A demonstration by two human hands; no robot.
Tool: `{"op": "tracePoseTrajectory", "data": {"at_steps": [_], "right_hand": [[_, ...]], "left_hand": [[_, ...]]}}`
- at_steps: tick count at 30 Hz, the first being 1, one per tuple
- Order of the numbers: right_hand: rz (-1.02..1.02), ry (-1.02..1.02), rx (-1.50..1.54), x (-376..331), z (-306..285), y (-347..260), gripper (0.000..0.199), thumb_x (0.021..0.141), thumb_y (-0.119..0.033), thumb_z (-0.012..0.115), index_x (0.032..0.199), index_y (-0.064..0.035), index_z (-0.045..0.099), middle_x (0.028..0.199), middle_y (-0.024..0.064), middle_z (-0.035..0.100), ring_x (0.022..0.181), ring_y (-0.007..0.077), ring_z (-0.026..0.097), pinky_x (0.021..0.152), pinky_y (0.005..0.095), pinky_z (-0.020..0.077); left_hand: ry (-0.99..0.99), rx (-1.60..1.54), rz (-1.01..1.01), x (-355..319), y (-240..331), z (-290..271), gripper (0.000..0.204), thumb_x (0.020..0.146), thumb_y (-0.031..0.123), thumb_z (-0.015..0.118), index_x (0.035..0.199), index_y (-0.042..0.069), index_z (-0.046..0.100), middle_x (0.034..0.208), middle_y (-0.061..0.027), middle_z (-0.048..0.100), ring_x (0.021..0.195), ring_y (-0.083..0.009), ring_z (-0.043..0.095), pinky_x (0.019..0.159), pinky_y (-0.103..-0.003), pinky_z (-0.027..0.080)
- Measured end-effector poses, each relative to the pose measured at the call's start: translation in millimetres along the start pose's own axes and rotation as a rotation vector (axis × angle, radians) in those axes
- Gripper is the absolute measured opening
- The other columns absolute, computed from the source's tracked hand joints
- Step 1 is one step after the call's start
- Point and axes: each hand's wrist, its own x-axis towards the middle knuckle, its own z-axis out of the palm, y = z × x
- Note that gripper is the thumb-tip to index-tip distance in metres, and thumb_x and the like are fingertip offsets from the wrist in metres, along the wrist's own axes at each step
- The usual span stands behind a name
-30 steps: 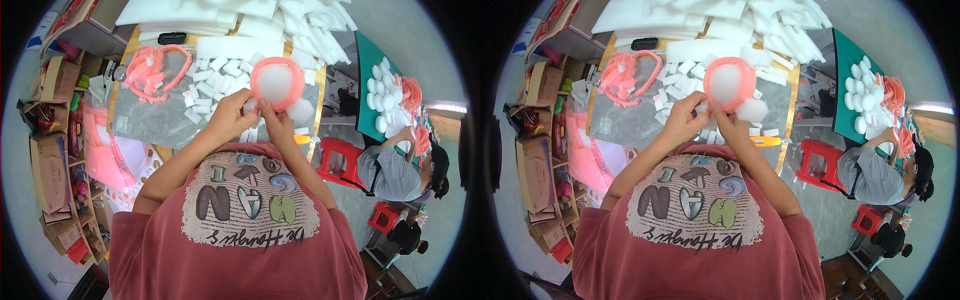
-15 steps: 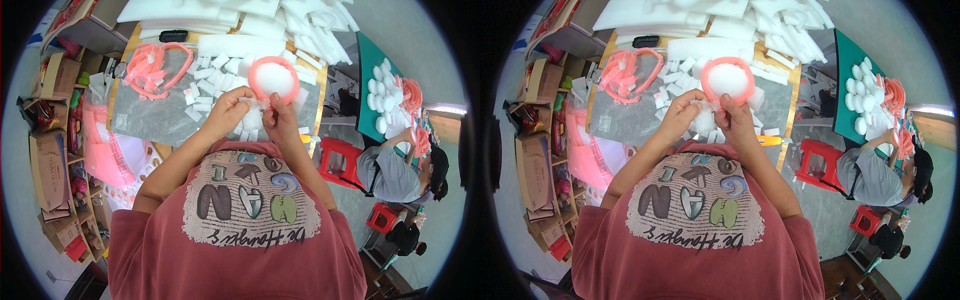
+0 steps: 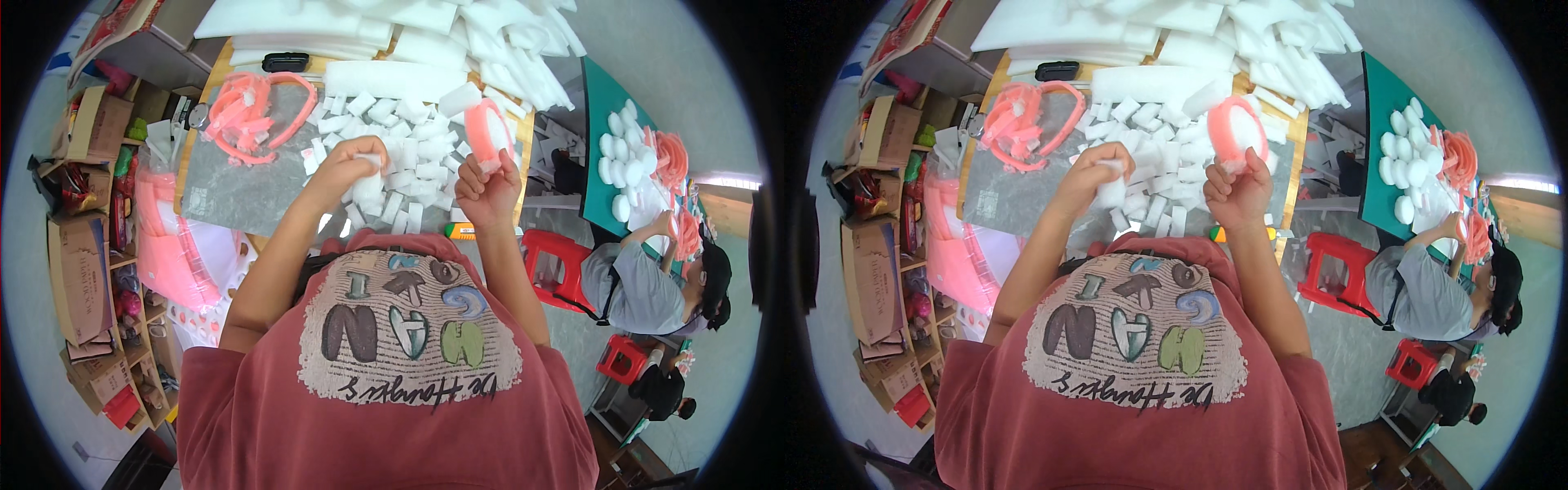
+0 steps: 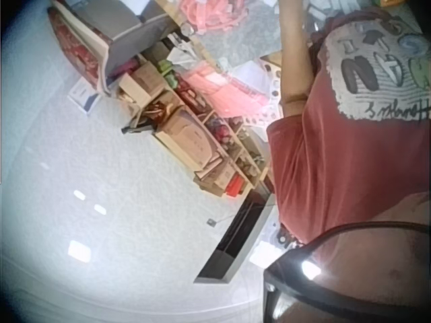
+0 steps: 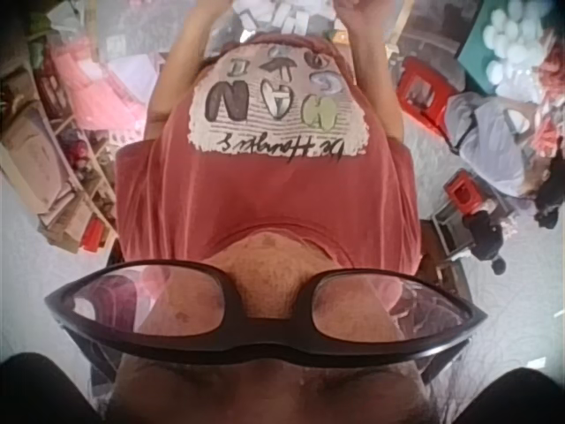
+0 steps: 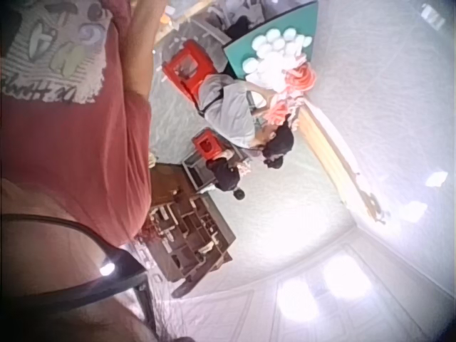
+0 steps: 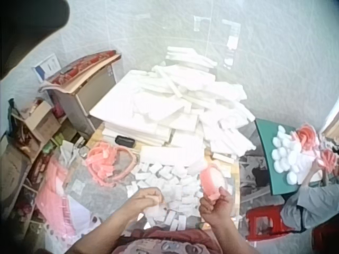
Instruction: The person attaches foam pieces around a foam ring by hand, gathers small foam blocks, and brings them to another table to assemble foam structures with coworkers. They carry the assembled foam structures back to their workstation and arrange foam pieces on the table.
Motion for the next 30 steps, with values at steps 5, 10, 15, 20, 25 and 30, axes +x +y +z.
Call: {"op": "tracePoseTrajectory", "data": {"at_steps": [5, 10, 15, 20, 25, 30], "right_hand": [[-0.060, 0.317, -0.509, -8, 2, 16, 0.024, 0.082, -0.024, 0.052, 0.091, -0.0021, 0.053, 0.080, 0.0116, 0.060, 0.074, 0.0214, 0.058, 0.056, 0.0285, 0.0418], [0.011, 0.370, -0.604, -13, -7, 17, 0.030, 0.079, -0.022, 0.052, 0.097, 0.0024, 0.053, 0.082, 0.0147, 0.060, 0.069, 0.0245, 0.057, 0.055, 0.0299, 0.0434], [0.086, 0.399, -0.573, -13, -5, 12, 0.025, 0.080, -0.021, 0.053, 0.094, 0.0000, 0.052, 0.079, 0.0127, 0.059, 0.064, 0.0214, 0.057, 0.054, 0.0292, 0.0443], [-0.012, 0.387, -0.467, -10, 9, 19, 0.026, 0.082, -0.028, 0.056, 0.087, -0.0026, 0.053, 0.078, 0.0092, 0.059, 0.064, 0.0164, 0.057, 0.054, 0.0272, 0.0449], [0.065, 0.500, -1.971, -20, 52, 30, 0.030, 0.073, -0.018, 0.068, 0.095, -0.0035, 0.054, 0.082, 0.0068, 0.059, 0.071, 0.0169, 0.057, 0.061, 0.0292, 0.0465], [-0.870, -0.040, -2.468, -1, 67, 35, 0.040, 0.061, -0.010, 0.070, 0.099, -0.0080, 0.059, 0.097, 0.0068, 0.059, 0.094, 0.0258, 0.053, 0.074, 0.0366, 0.0438]], "left_hand": [[0.459, 1.266, 0.003, 6, -42, -41, 0.056, 0.068, 0.019, 0.066, 0.117, 0.001, 0.045, 0.117, -0.0170, 0.049, 0.103, -0.0276, 0.049, 0.087, -0.033, 0.039], [0.455, 1.353, 0.242, 20, -14, -3, 0.082, 0.063, 0.024, 0.075, 0.131, 0.009, 0.033, 0.131, -0.0211, 0.036, 0.122, -0.0344, 0.034, 0.102, -0.038, 0.028], [0.321, 1.091, -0.077, 26, 7, 23, 0.057, 0.062, 0.018, 0.076, 0.110, 0.003, 0.049, 0.095, -0.0154, 0.060, 0.090, -0.0229, 0.060, 0.080, -0.032, 0.047], [0.494, 1.054, 0.106, 24, -16, 20, 0.039, 0.064, 0.014, 0.073, 0.094, 0.001, 0.051, 0.071, -0.0079, 0.059, 0.062, -0.0127, 0.058, 0.059, -0.025, 0.048], [0.697, 1.080, 0.136, 27, -14, 26, 0.036, 0.064, 0.012, 0.072, 0.089, 0.001, 0.050, 0.068, -0.0078, 0.059, 0.060, -0.0106, 0.058, 0.055, -0.025, 0.047], [0.656, 0.978, 0.085, 22, -19, 39, 0.033, 0.064, 0.011, 0.072, 0.087, 0.001, 0.051, 0.067, -0.0077, 0.059, 0.060, -0.0097, 0.057, 0.054, -0.024, 0.046]]}}
